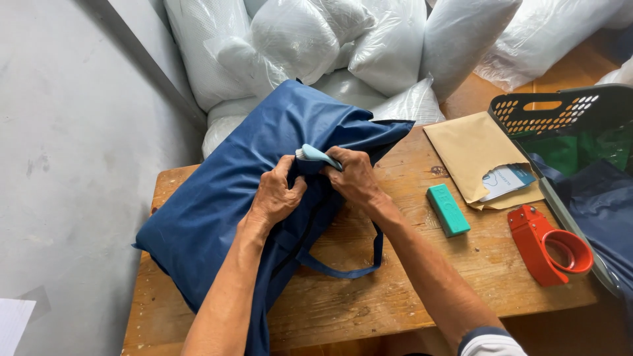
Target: The person scrubs a blue tote bag with a green sponge, then uses a small blue brush to clean the bag's handles and seams. The person works on a wooden table in a room with stacked white packages.
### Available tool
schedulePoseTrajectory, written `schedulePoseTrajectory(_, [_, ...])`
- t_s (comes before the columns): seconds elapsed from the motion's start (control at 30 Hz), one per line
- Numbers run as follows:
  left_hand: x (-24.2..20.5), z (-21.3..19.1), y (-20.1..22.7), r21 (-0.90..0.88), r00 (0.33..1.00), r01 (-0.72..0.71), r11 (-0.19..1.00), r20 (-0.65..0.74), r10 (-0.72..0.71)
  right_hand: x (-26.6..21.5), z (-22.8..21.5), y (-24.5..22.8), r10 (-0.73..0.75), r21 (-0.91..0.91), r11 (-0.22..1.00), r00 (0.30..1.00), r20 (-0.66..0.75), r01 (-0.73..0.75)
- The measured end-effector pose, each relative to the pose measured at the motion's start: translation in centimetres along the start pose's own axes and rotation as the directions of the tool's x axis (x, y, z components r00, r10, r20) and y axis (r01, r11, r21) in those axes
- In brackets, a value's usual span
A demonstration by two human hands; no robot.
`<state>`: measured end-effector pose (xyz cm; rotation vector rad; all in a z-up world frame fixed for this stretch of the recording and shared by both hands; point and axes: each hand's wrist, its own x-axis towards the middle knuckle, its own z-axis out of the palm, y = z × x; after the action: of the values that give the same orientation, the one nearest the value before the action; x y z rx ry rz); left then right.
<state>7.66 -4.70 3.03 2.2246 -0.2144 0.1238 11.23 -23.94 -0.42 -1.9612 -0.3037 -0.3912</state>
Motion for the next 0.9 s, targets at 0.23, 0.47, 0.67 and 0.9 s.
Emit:
schedulePoseTrajectory(0.23, [0.8, 0.9, -0.8, -0.125, 0.993, 0.094, 0.988, -0.059, -0.102, 2.0, -0.4, -2.2, 0.047, -0.012, 0.999, 0.981, 0.189, -0.045])
schedulePoseTrajectory(0.47, [1.7, 2.3, -2.4, -0.152, 0.975, 0.074, 0.986, -0.196, -0.103, 0.6, -0.1, -3.1, 0.155, 0.367, 0.89, 0.936, 0.315, -0.271])
schedulePoseTrajectory(0.67, [3.7, 2.6, -6.1, -0.171, 0.978, 0.087, 0.981, -0.173, -0.117, -5.2, -2.8, -2.0, 0.09, 0.302, 0.952, 0.986, -0.142, -0.043])
schedulePoseTrajectory(0.9, [4.0, 2.2, -5.7, -0.231, 0.983, 0.142, 0.962, -0.08, -0.164, -13.8, 2.9, 2.0, -0.135, 0.059, 0.987, 0.977, -0.166, 0.146])
